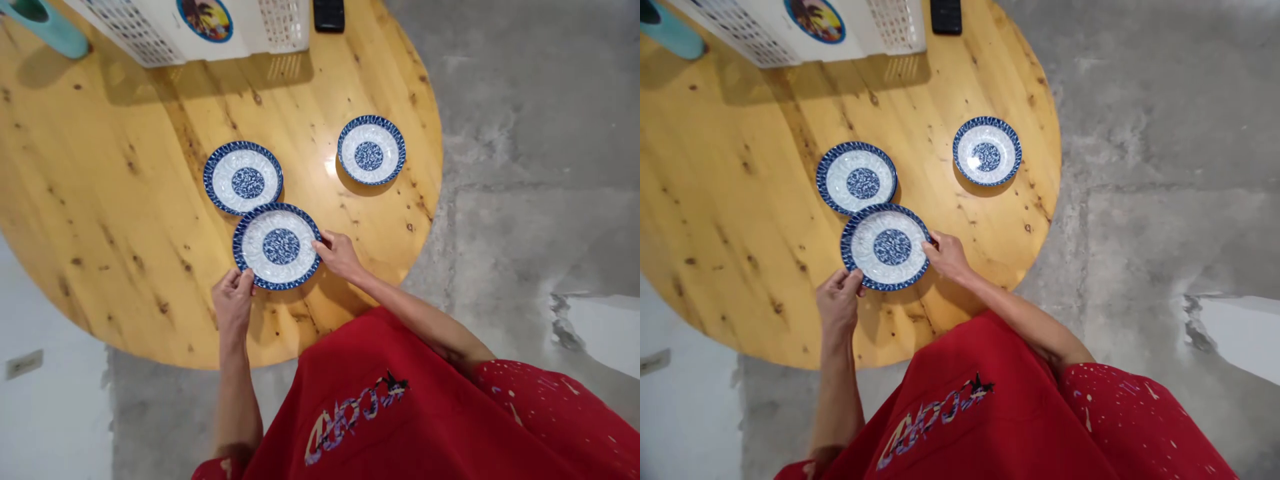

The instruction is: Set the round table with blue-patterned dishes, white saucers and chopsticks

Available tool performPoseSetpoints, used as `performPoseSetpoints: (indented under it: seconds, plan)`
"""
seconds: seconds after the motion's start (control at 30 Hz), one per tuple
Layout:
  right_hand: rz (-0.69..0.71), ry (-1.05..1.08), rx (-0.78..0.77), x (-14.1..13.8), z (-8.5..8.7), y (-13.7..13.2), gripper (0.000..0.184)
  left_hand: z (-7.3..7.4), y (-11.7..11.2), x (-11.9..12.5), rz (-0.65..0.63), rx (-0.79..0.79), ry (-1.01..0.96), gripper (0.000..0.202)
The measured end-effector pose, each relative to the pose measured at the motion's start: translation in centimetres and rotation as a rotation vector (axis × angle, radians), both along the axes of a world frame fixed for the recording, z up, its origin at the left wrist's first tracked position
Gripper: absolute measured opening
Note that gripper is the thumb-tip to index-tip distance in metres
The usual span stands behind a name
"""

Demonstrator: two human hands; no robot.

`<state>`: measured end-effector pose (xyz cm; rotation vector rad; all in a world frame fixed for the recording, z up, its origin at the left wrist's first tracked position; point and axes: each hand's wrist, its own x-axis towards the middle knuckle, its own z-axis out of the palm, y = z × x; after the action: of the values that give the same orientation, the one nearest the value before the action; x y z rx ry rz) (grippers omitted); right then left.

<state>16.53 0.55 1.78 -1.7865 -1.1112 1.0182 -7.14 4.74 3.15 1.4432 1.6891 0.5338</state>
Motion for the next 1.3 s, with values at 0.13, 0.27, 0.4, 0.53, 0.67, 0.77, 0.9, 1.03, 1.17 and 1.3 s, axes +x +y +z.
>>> performPoseSetpoints:
  seconds: [0.13,0.27,0.4,0.53,0.67,0.77,0.9,1.03,1.17,1.3]
  plan:
    - [-0.036,0.017,-0.097,-0.7,-1.8,-5.7,0.028,-0.8,-4.2,0.1,-0.038,-0.114,-0.026,0.038]
    - [-0.062,0.029,-0.116,-1.0,-3.3,-8.2,0.025,-2.2,-6.1,0.3,-0.032,-0.147,-0.076,0.039]
    - [-0.055,0.039,-0.113,-1.2,-4.5,-8.3,0.024,-3.2,-6.2,0.0,-0.027,-0.124,-0.083,0.038]
    - [-0.033,0.030,-0.094,-1.7,-5.6,-8.0,0.026,-3.9,-5.9,-0.7,-0.031,-0.083,-0.062,0.037]
    - [-0.030,-0.005,-0.085,-2.1,-6.3,-7.9,0.027,-4.5,-5.8,-1.2,-0.041,-0.057,-0.017,0.037]
    - [-0.022,-0.030,-0.076,-2.2,-6.5,-7.8,0.026,-4.8,-5.8,-1.3,-0.045,-0.039,-0.006,0.035]
    - [-0.028,-0.084,-0.083,-2.4,-6.5,-7.9,0.026,-5.3,-5.8,-1.4,-0.064,-0.026,0.002,0.034]
    - [-0.020,-0.125,-0.107,-2.4,-6.7,-8.1,0.025,-5.8,-5.7,-1.5,-0.069,-0.024,0.001,0.033]
    - [0.005,-0.138,-0.102,-2.2,-6.6,-8.3,0.026,-6.0,-5.6,-1.7,-0.080,-0.034,-0.007,0.034]
    - [0.025,-0.100,-0.076,-1.8,-6.4,-8.5,0.030,-5.6,-6.0,-1.6,-0.057,-0.069,-0.056,0.033]
